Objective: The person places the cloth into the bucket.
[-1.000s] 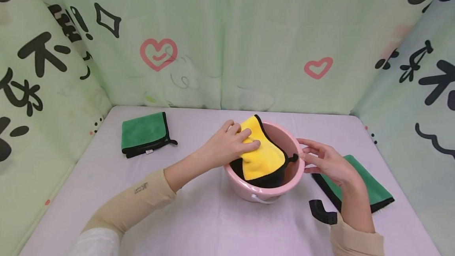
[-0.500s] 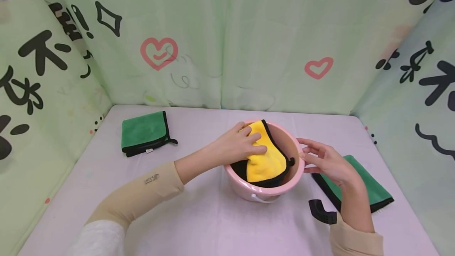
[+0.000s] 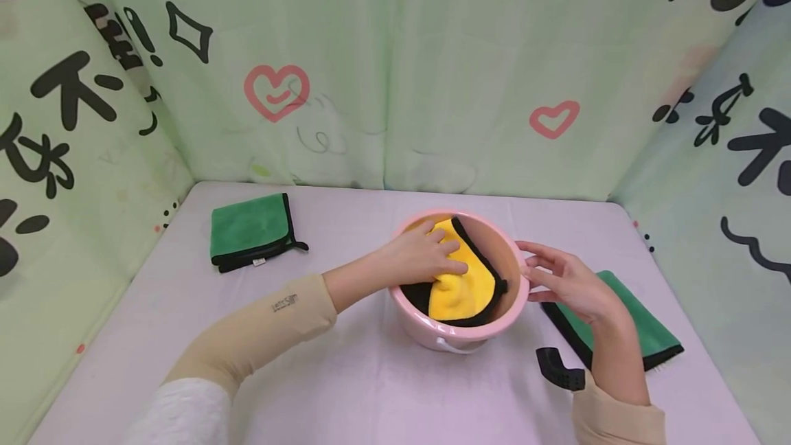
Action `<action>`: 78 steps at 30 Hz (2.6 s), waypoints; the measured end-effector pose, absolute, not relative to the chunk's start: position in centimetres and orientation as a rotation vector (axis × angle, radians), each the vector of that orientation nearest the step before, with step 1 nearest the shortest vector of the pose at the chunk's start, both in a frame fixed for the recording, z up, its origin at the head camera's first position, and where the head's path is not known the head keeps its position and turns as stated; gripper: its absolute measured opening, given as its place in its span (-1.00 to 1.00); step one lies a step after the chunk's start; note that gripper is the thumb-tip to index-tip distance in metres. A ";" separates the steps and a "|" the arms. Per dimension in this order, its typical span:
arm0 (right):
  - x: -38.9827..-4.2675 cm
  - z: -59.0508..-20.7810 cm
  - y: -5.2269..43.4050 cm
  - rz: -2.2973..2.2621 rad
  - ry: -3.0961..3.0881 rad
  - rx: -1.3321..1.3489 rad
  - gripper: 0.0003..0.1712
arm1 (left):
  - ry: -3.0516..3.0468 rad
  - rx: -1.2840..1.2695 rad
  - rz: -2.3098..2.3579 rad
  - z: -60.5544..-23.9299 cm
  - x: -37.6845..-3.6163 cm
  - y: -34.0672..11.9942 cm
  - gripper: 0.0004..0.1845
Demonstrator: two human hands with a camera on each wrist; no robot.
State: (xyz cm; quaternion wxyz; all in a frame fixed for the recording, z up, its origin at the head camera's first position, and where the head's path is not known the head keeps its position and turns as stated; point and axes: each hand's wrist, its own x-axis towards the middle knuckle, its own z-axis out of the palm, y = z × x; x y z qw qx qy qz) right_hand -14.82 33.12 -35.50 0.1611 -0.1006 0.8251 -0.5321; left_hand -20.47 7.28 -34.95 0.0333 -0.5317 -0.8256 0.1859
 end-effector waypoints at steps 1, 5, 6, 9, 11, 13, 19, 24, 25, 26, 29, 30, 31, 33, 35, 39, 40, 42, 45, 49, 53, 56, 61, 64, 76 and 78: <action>-14.8 -35.5 33.2 -1.521 2.354 -0.285 -0.49 | -2.537 -1.647 0.597 -35.0 -20.5 7.4 -0.60; -14.8 -35.6 33.3 -1.526 2.354 -0.297 -0.49 | -2.520 -1.675 0.707 -35.4 -20.8 8.0 -0.60; -14.8 -35.6 33.3 -1.526 2.355 -0.301 -0.49 | -2.524 -1.675 0.727 -35.5 -20.8 8.2 -0.60; -14.8 -35.6 33.3 -1.527 2.356 -0.309 -0.48 | -2.545 -1.668 0.787 -35.7 -20.9 8.5 -0.59; -14.8 -35.6 33.2 -1.526 2.358 -0.305 -0.48 | -2.575 -1.657 0.812 -35.8 -20.9 8.6 -0.58; -14.8 -35.6 33.2 -1.523 2.361 -0.301 -0.47 | -2.594 -1.641 0.857 -35.9 -20.9 8.7 -0.56; -14.7 -35.5 33.2 -1.509 2.366 -0.287 -0.46 | -2.621 -1.587 1.048 -35.9 -20.5 9.0 -0.49; -14.8 -35.4 33.2 -1.499 2.366 -0.269 -0.44 | -2.677 -1.566 1.124 -35.7 -20.3 9.0 -0.44; -14.8 -35.4 33.2 -1.498 2.366 -0.267 -0.44 | -2.686 -1.568 1.133 -35.6 -20.2 9.0 -0.43; -14.8 -35.4 33.2 -1.498 2.365 -0.264 -0.44 | -2.697 -1.569 1.142 -35.6 -20.2 9.0 -0.41; -14.8 -35.5 33.2 -1.500 2.365 -0.261 -0.44 | -2.707 -1.573 1.174 -35.6 -20.2 9.0 -0.39; -14.8 -35.5 33.2 -1.502 2.365 -0.261 -0.44 | -2.706 -1.573 1.183 -35.5 -20.2 9.0 -0.38; -14.8 -35.5 33.2 -1.502 2.366 -0.263 -0.44 | -2.705 -1.571 1.193 -35.5 -20.2 9.0 -0.37; -14.9 -35.5 33.2 -1.504 2.368 -0.268 -0.45 | -2.704 -1.566 1.200 -35.6 -20.2 9.0 -0.36; -14.9 -35.6 33.2 -1.504 2.369 -0.270 -0.45 | -2.708 -1.565 1.198 -35.6 -20.3 8.9 -0.35; -14.9 -35.6 33.2 -1.496 2.370 -0.268 -0.45 | -2.735 -1.562 1.165 -35.5 -20.3 8.9 -0.33; -14.9 -35.6 33.2 -1.493 2.370 -0.266 -0.45 | -2.745 -1.561 1.147 -35.5 -20.3 8.8 -0.32; -14.9 -35.6 33.2 -1.492 2.369 -0.267 -0.45 | -2.766 -1.561 1.107 -35.5 -20.4 8.7 -0.31; -15.0 -35.6 33.1 -1.493 2.367 -0.270 -0.45 | -2.782 -1.576 1.019 -35.5 -20.5 8.4 -0.30; -14.9 -35.6 33.1 -1.492 2.370 -0.266 -0.45 | -2.768 -1.592 0.879 -35.2 -20.6 7.8 -0.27; -15.0 -35.6 32.9 -1.482 2.372 -0.247 -0.43 | -2.761 -1.592 0.691 -34.4 -20.8 6.8 -0.26; -15.0 -35.5 32.8 -1.473 2.374 -0.229 -0.41 | -2.757 -1.596 0.502 -33.6 -20.9 5.8 -0.28; -14.9 -35.5 32.8 -1.478 2.383 -0.230 -0.40 | -2.742 -1.575 0.240 -32.1 -21.1 3.8 -0.37; -14.8 -35.5 32.8 -1.476 2.394 -0.220 -0.39 | -2.715 -1.527 0.176 -31.7 -21.1 2.4 -0.44; -14.6 -35.0 32.8 -1.427 2.411 -0.162 -0.31 | -2.603 -1.201 -0.055 -33.2 -21.4 -3.4 -0.52; -14.5 -34.9 32.7 -1.417 2.415 -0.152 -0.30 | -2.605 -1.152 -0.106 -33.6 -21.5 -4.4 -0.52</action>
